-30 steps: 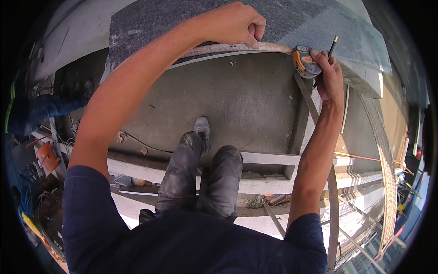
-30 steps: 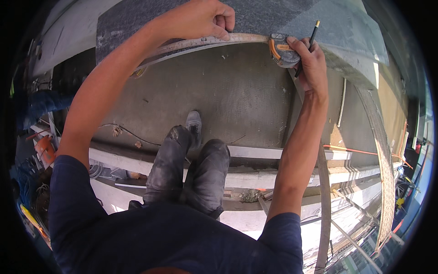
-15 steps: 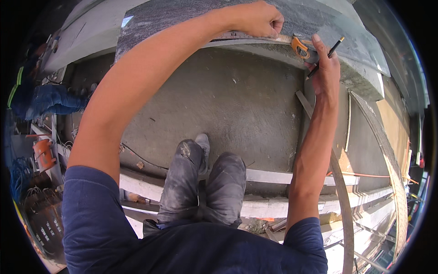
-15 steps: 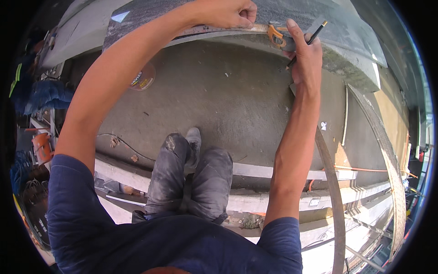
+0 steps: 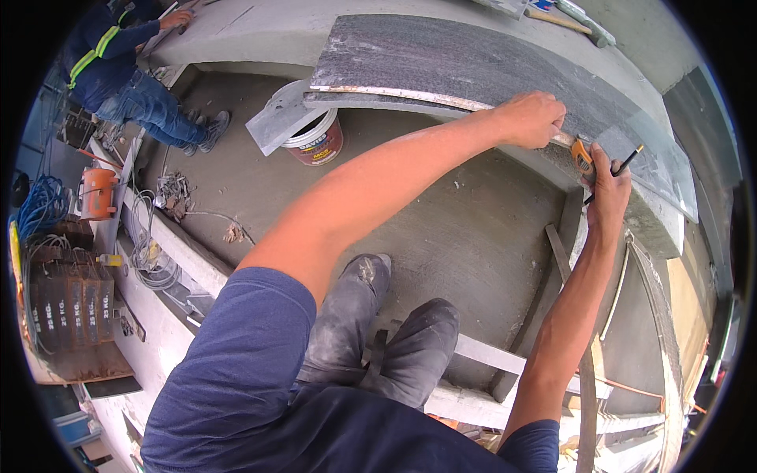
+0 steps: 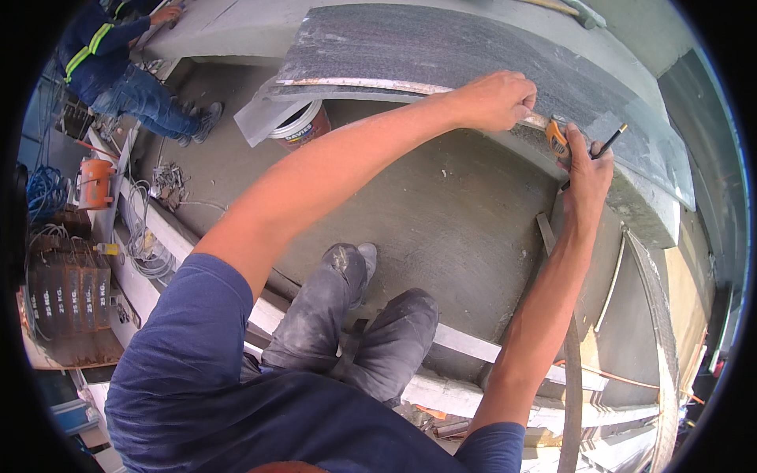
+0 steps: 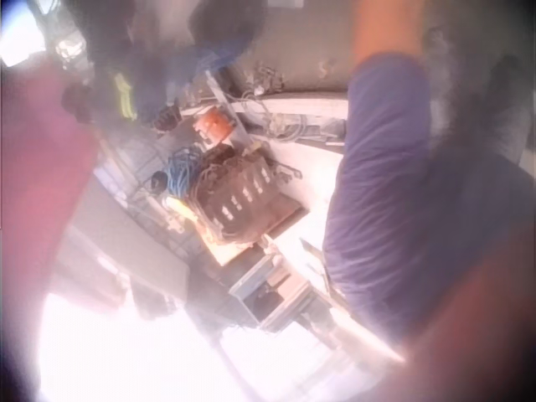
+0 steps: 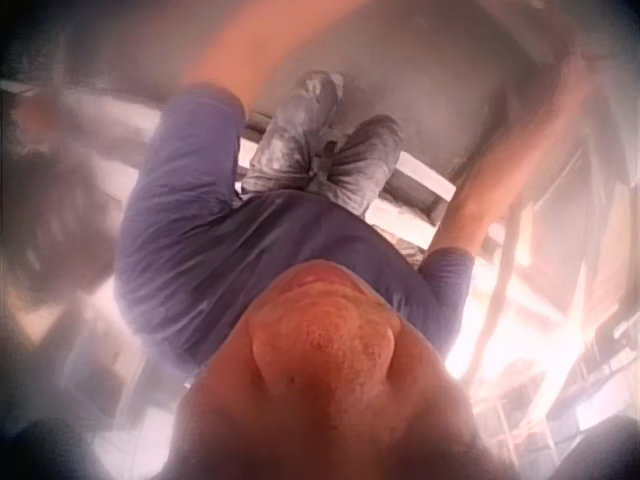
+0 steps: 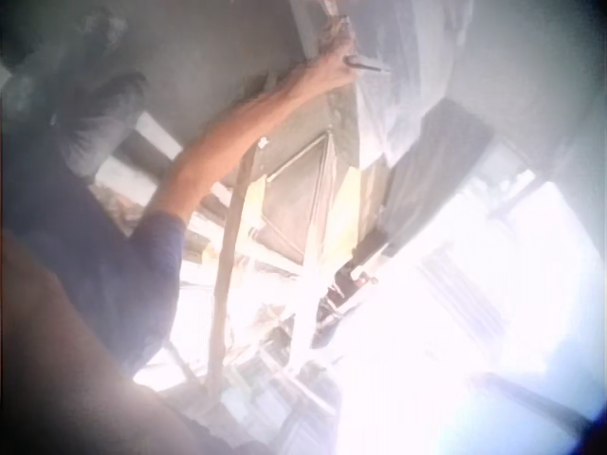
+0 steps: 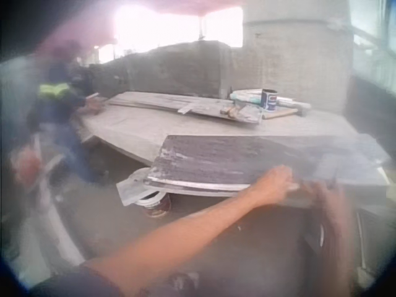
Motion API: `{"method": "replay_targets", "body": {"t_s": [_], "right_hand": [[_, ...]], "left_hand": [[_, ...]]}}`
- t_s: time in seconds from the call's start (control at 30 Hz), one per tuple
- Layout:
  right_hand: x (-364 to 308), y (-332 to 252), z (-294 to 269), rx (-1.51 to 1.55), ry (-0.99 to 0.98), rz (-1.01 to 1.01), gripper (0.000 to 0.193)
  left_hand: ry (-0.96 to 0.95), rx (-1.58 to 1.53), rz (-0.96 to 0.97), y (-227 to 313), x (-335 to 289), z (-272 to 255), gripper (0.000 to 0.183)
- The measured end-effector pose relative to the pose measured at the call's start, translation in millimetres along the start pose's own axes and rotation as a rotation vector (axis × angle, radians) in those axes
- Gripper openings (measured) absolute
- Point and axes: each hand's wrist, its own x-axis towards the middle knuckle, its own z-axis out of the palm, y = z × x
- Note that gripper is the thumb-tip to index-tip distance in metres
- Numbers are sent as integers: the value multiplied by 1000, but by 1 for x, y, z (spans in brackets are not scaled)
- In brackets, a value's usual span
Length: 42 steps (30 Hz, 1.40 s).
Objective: The person measures a stone tile using a tape measure and a set square, then marks the tile with a pencil. The person repeats the measurement and marking process multiple times on the same tile.
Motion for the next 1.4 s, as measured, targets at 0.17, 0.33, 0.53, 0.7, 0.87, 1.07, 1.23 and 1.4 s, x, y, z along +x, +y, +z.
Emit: {"method": "replay_targets", "body": {"t_s": [0.17, 0.33, 0.53, 0.7, 0.87, 1.07, 1.23, 1.4], "right_hand": [[2, 16, -2, 173, 37, 20, 41], [-7, 37, -2, 477, 33, 52, 30], [-12, 46, 2, 350, 72, -95, 30], [-17, 37, 2, 193, 142, -155, 35], [-24, 17, 0, 102, 148, -169, 38], [-16, 26, -5, -41, 173, -301, 53], [-15, 30, -5, -6, 114, -308, 54], [7, 30, -3, 21, 104, -272, 36]], "left_hand": [[-128, 8, -57, 9, 13, -20, 18], [-305, 223, 75, -8, 48, -17, 22], [-358, 320, 323, 14, 59, -26, 30], [-386, 164, 301, 12, 53, -31, 26], [-363, 60, 239, 9, 49, -31, 25], [-380, 21, 248, 9, 50, -33, 25], [-307, 41, 368, -1, 48, -28, 25], [-274, 89, 343, -5, 54, -26, 24]]}}
